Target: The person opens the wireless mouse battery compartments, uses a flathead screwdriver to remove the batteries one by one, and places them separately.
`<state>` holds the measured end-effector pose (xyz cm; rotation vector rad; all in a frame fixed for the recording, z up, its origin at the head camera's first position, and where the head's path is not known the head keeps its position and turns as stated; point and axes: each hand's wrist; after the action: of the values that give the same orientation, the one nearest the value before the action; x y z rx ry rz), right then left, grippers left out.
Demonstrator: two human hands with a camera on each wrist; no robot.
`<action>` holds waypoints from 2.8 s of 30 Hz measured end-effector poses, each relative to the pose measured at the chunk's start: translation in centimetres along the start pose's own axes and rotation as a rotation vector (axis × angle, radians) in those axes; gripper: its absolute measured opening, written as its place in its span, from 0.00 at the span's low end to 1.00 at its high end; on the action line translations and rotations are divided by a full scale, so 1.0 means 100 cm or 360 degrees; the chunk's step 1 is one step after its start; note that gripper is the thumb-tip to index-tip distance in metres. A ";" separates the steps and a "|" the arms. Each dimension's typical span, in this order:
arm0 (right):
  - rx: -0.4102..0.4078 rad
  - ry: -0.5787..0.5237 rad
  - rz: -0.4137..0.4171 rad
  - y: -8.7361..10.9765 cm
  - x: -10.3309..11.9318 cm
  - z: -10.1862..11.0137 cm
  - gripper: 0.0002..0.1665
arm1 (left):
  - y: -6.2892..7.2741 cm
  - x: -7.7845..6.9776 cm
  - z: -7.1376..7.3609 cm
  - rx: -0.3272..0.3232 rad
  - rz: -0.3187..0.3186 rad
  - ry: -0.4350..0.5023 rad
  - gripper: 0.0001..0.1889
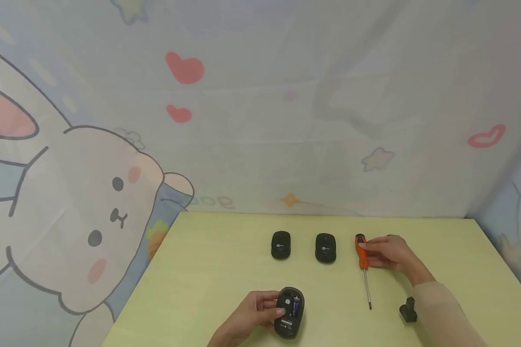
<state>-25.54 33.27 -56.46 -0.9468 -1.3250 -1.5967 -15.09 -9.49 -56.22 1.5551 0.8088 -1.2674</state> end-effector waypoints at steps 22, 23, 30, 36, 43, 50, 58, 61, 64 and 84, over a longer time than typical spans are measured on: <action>-0.0104 0.0269 0.0115 0.010 0.002 -0.006 0.32 | -0.001 0.002 -0.002 -0.0049 0.0044 -0.0013 0.22; -0.0109 0.0271 0.0111 0.010 0.002 -0.007 0.32 | -0.001 0.002 -0.002 -0.0049 0.0045 -0.0010 0.22; -0.0154 0.0350 0.0143 0.013 0.002 -0.011 0.29 | -0.001 0.004 -0.002 -0.0035 0.0046 0.0026 0.22; -0.0274 0.0483 0.0212 0.020 0.006 -0.010 0.34 | -0.002 0.004 -0.002 -0.0033 0.0047 0.0036 0.22; -0.0295 0.0640 0.0422 0.045 0.026 -0.017 0.36 | -0.002 0.000 -0.003 -0.0028 0.0043 0.0028 0.23; -0.0302 0.0751 0.0684 0.077 0.043 -0.035 0.30 | -0.003 -0.002 -0.006 -0.0053 0.0035 0.0042 0.23; -0.0374 0.0842 0.0987 0.111 0.060 -0.067 0.21 | -0.008 -0.002 -0.006 -0.0083 0.0039 0.0043 0.24; -0.0319 0.0822 0.1049 0.120 0.062 -0.081 0.22 | -0.009 -0.005 -0.007 -0.0091 0.0054 0.0038 0.23; -0.0272 0.0830 0.1083 0.127 0.062 -0.095 0.22 | -0.009 -0.005 -0.008 -0.0093 0.0053 0.0043 0.22; -0.0106 0.1197 0.1304 0.158 0.045 -0.148 0.34 | -0.010 -0.004 -0.009 -0.0116 0.0044 0.0098 0.23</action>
<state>-13.07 16.57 -49.05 -0.6741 -0.2865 -1.1446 -15.80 -8.31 -56.07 1.5481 0.8604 -1.1626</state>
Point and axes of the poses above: each hand's wrist, its own y-axis away from the middle knuckle, its own z-axis out of the back of the hand, x = y × z, and after that the axes turned 13 degrees about -x, right-handed
